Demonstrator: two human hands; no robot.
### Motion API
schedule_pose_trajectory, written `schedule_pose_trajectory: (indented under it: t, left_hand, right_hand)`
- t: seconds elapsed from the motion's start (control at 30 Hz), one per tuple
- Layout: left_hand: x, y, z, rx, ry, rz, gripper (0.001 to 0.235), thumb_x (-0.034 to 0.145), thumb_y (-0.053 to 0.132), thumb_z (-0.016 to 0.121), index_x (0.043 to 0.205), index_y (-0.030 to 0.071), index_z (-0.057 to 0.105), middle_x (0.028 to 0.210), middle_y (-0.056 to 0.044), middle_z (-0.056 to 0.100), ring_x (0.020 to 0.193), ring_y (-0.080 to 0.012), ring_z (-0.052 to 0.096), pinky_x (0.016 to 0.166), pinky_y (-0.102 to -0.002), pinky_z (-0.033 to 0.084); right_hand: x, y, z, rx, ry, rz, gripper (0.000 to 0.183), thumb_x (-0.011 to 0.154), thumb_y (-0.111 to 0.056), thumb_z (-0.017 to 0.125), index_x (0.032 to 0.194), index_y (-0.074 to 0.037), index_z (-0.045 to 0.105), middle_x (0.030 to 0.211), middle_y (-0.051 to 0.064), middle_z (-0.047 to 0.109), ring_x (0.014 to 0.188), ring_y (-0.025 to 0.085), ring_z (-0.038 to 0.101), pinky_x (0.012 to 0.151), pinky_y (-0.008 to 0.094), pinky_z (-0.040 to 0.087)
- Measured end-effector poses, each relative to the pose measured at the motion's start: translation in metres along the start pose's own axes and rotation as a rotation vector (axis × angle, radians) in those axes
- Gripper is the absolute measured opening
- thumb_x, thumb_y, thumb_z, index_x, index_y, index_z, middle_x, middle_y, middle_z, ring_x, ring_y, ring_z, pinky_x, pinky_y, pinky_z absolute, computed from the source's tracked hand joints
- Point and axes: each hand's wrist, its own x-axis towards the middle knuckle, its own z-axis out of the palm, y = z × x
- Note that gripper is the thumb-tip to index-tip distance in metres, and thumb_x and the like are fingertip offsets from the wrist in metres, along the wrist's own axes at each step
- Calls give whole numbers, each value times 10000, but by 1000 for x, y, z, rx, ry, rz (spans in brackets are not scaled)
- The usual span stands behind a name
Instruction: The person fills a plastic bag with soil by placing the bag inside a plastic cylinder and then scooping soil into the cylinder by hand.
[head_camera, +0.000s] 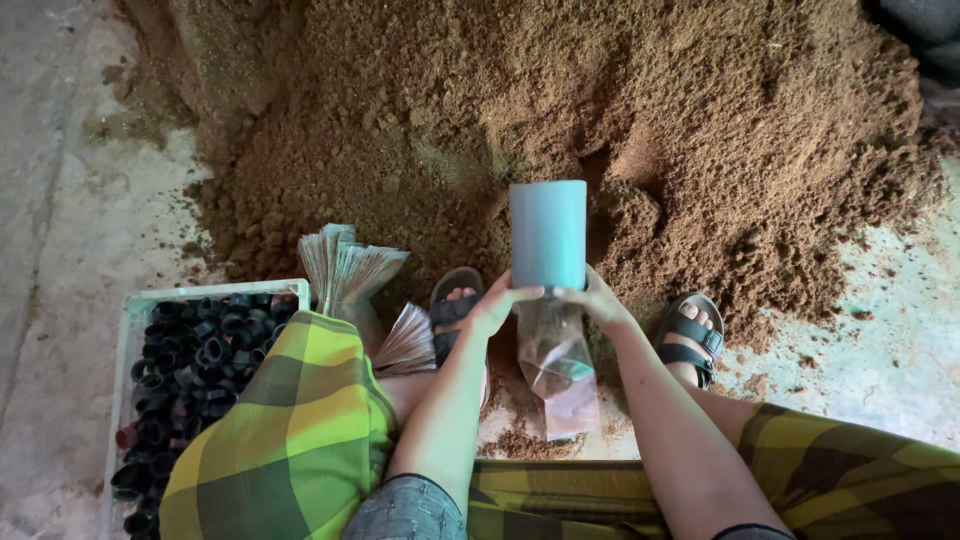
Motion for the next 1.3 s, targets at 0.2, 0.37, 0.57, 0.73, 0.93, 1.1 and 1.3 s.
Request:
schedule_pose_trajectory:
  t: [0.2, 0.37, 0.57, 0.73, 0.93, 1.1, 1.3]
  left_hand:
    - [-13, 5, 12, 35, 38, -232, 1452, 700, 536, 1037, 1755, 149, 118, 1810, -178, 93, 1662, -407, -5, 1312, -667, -17]
    - [-15, -32, -7, 72, 29, -284, 1426, 712, 632, 1006, 1740, 119, 162, 1775, -223, 176, 1616, -441, 145, 1200, -700, 203]
    - [6, -69, -17, 11, 101, -196, 1204, 750, 616, 1007, 1598, 37, 378, 1534, -253, 513, 1392, -392, 536, 1026, -605, 541]
    - [19, -71, -10, -14, 177, -137, 1081, 752, 548, 1032, 1514, 22, 474, 1401, -207, 578, 1313, -308, 555, 1018, -571, 528]
    - [17, -70, -8, 147, 276, -86, 985, 689, 583, 1030, 1401, 34, 625, 1359, -203, 681, 1362, -324, 604, 1202, -507, 378]
    - [33, -91, -18, 184, 327, -53, 947, 683, 650, 1019, 1361, 77, 688, 1327, -178, 715, 1352, -303, 623, 1251, -480, 304]
    - [19, -64, -12, -15, 176, -118, 1177, 808, 390, 994, 1674, 20, 287, 1652, -288, 396, 1590, -450, 315, 1277, -656, 213]
  right_hand:
    - [25, 38, -23, 25, -77, 82, 963, 779, -511, 930, 1468, 57, 569, 1347, 304, 656, 1280, 459, 622, 1019, 659, 511]
    - [16, 47, -19, 84, -81, 321, 1031, 746, -519, 918, 1539, 27, 551, 1389, 282, 670, 1237, 431, 681, 934, 579, 590]
    - [26, 63, -17, 84, -89, 354, 980, 753, -548, 910, 1466, 42, 589, 1212, 271, 744, 919, 383, 792, 585, 454, 650]
    - [61, 109, -24, 94, -27, 285, 834, 773, -517, 935, 1332, 40, 663, 1011, 248, 761, 690, 347, 780, 477, 406, 620]
    - [55, 113, -23, 127, 93, 318, 1032, 816, -557, 934, 1562, 16, 509, 1454, 321, 603, 1355, 475, 597, 1064, 646, 504]
    - [18, 40, 3, 22, -45, 314, 1158, 919, -615, 817, 1711, -21, 215, 1740, 321, 196, 1614, 552, 63, 1254, 780, 72]
    - [34, 85, -7, 132, 64, 228, 1062, 861, -488, 907, 1621, 51, 397, 1584, 359, 449, 1535, 526, 353, 1201, 691, 348]
